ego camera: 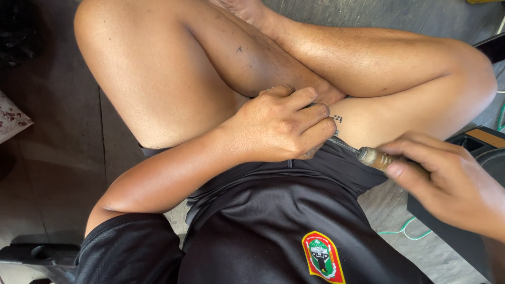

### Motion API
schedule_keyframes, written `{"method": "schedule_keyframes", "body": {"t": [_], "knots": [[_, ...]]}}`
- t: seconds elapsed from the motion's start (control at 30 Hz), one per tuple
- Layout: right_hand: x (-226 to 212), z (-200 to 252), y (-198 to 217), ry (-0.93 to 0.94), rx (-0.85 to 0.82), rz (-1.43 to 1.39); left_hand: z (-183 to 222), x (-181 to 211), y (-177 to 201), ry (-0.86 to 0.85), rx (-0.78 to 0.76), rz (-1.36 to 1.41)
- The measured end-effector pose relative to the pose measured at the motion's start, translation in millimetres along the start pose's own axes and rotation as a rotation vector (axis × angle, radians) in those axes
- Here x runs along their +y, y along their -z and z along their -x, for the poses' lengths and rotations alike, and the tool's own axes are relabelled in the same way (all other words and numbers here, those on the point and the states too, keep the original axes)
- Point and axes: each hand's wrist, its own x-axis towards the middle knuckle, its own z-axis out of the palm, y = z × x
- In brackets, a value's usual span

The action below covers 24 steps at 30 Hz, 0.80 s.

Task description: Disassembling and inspecting a motorcycle carburetor using a screwdriver while sitting on the floor.

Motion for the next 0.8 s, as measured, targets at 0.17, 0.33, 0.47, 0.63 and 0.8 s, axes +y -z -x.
{"method": "schedule_keyframes", "body": {"t": [0.17,0.33,0.47,0.63,0.8], "knots": [[-10.4,1.7,-3.8,0.028,0.192,0.069,0.2,-1.0,1.1,0.0,-0.021,0.016],[-10.8,-3.3,-3.7,-0.11,0.048,0.004,4.2,0.1,-3.0,0.0,-0.041,0.026],[-13.6,-0.6,-9.3,0.14,0.216,0.072,4.7,-0.7,-1.6,0.007,-0.049,0.029],[-21.3,-0.6,-3.6,0.025,0.178,0.122,3.7,-2.5,-0.3,0.01,-0.029,0.028],[-16.3,-6.1,-7.0,0.172,0.162,0.111,4.8,-2.6,0.0,0.01,-0.028,0.017]]}}
